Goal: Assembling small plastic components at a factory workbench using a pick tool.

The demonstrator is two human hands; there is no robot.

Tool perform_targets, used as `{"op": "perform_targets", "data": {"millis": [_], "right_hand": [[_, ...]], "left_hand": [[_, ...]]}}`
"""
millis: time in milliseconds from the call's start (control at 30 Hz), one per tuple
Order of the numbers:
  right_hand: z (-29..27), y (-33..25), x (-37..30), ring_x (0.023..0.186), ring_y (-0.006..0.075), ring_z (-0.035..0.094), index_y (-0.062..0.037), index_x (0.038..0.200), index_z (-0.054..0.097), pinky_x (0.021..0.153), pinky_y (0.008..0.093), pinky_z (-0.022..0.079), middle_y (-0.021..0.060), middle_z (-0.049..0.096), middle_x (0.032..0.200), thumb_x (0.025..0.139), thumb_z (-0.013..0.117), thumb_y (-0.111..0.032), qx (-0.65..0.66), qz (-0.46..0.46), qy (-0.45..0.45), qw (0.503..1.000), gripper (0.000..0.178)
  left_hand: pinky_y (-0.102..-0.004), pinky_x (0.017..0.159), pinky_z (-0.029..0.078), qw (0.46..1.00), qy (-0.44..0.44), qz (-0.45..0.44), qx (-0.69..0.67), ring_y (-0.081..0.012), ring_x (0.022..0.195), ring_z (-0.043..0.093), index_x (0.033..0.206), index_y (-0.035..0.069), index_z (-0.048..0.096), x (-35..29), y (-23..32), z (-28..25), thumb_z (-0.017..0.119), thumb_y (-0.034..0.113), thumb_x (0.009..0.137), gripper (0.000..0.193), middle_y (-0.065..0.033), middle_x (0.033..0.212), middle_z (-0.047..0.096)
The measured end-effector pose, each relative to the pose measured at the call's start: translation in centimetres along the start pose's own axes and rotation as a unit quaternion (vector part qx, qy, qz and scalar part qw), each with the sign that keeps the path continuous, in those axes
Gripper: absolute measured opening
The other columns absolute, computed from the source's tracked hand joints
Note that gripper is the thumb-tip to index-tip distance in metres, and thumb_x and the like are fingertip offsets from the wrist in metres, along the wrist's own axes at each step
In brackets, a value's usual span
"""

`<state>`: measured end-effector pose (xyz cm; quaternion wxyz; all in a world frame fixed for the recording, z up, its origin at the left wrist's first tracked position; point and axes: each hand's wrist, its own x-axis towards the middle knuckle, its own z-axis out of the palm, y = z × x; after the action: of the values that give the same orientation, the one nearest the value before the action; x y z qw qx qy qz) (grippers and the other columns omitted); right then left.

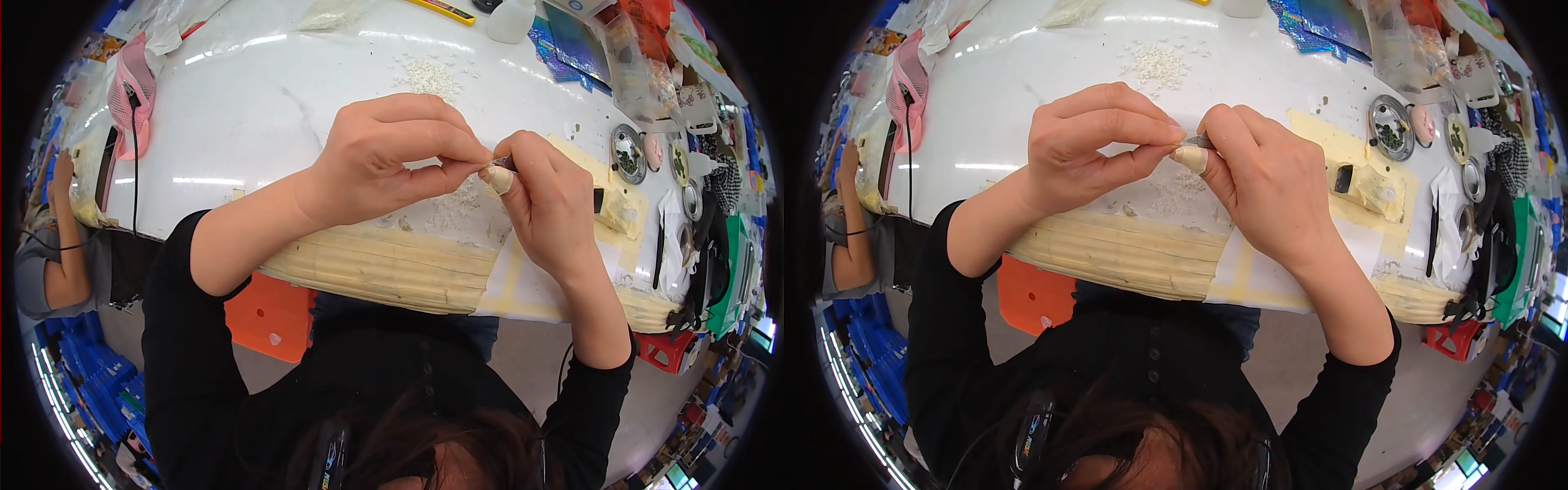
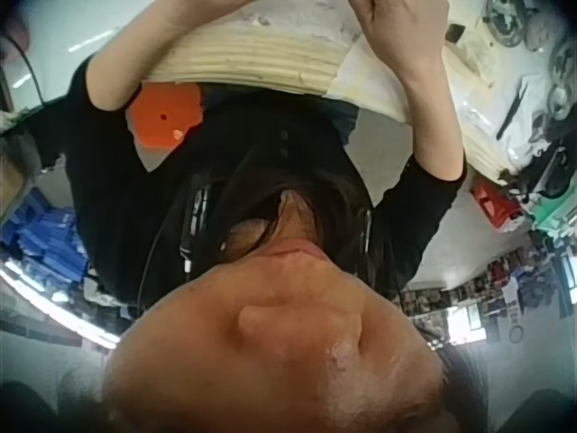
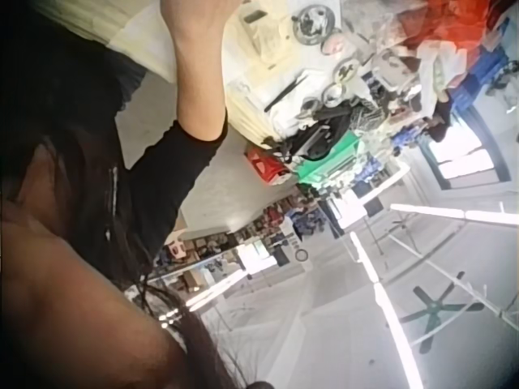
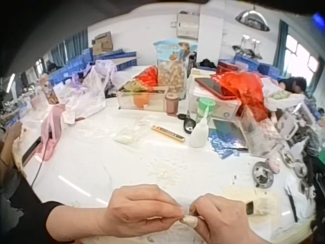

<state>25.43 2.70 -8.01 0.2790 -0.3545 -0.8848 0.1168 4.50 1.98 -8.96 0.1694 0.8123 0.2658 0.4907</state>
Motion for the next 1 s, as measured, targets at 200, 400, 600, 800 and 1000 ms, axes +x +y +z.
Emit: {"op": "perform_targets", "data": {"millis": [200, 400, 600, 800, 1000], "right_hand": [[-0.09, 0.12, -0.05, 0.059, 0.0227, 0.057, -0.0104, 0.085, 0.053, 0.048, 0.0339, 0.042, 0.0027, 0.055, 0.070, 0.082, 0.067, -0.016, 0.002, -0.006, -0.001, 1.000, 0.015], [-0.22, 0.20, -0.01, 0.058, 0.0226, 0.057, -0.0109, 0.084, 0.054, 0.047, 0.0337, 0.042, 0.0025, 0.054, 0.069, 0.079, 0.066, -0.010, -0.006, -0.021, -0.007, 1.000, 0.013], [-0.21, 0.10, -0.03, 0.056, 0.0231, 0.056, -0.0114, 0.084, 0.053, 0.046, 0.0340, 0.041, 0.0027, 0.053, 0.066, 0.079, 0.065, -0.010, -0.006, -0.022, -0.002, 1.000, 0.013], [-0.27, -0.17, -0.02, 0.055, 0.0222, 0.054, -0.0119, 0.082, 0.053, 0.045, 0.0336, 0.040, 0.0023, 0.049, 0.064, 0.078, 0.068, -0.016, -0.051, -0.051, 0.003, 0.997, 0.015], [-0.27, 0.03, 0.02, 0.054, 0.0212, 0.054, -0.0114, 0.081, 0.053, 0.045, 0.0332, 0.040, 0.0016, 0.050, 0.064, 0.080, 0.068, -0.020, -0.056, -0.042, 0.016, 0.997, 0.018]], "left_hand": [[-0.0235, 0.059, 0.054, 1.000, 0.002, -0.004, -0.007, -0.0150, 0.071, 0.066, 0.091, 0.002, 0.072, -0.06, 0.01, 0.10, 0.074, -0.010, 0.071, 0.023, -0.0076, 0.083, 0.068], [-0.0238, 0.059, 0.054, 1.000, -0.002, 0.003, -0.004, -0.0155, 0.072, 0.066, 0.091, 0.001, 0.071, -0.05, 0.02, -0.01, 0.074, -0.009, 0.071, 0.022, -0.0079, 0.084, 0.068], [-0.0239, 0.059, 0.055, 1.000, -0.004, 0.012, 0.004, -0.0156, 0.072, 0.066, 0.090, 0.001, 0.071, -0.06, 0.02, 0.00, 0.074, -0.009, 0.071, 0.022, -0.0079, 0.084, 0.068], [-0.0241, 0.059, 0.055, 1.000, -0.007, 0.009, 0.002, -0.0158, 0.071, 0.066, 0.090, 0.001, 0.071, 0.03, 0.12, -0.05, 0.074, -0.009, 0.071, 0.021, -0.0080, 0.083, 0.068], [-0.0241, 0.059, 0.054, 1.000, -0.001, 0.002, -0.006, -0.0157, 0.071, 0.066, 0.090, 0.001, 0.071, -0.02, 0.04, -0.02, 0.073, -0.010, 0.071, 0.022, -0.0079, 0.083, 0.068]]}}
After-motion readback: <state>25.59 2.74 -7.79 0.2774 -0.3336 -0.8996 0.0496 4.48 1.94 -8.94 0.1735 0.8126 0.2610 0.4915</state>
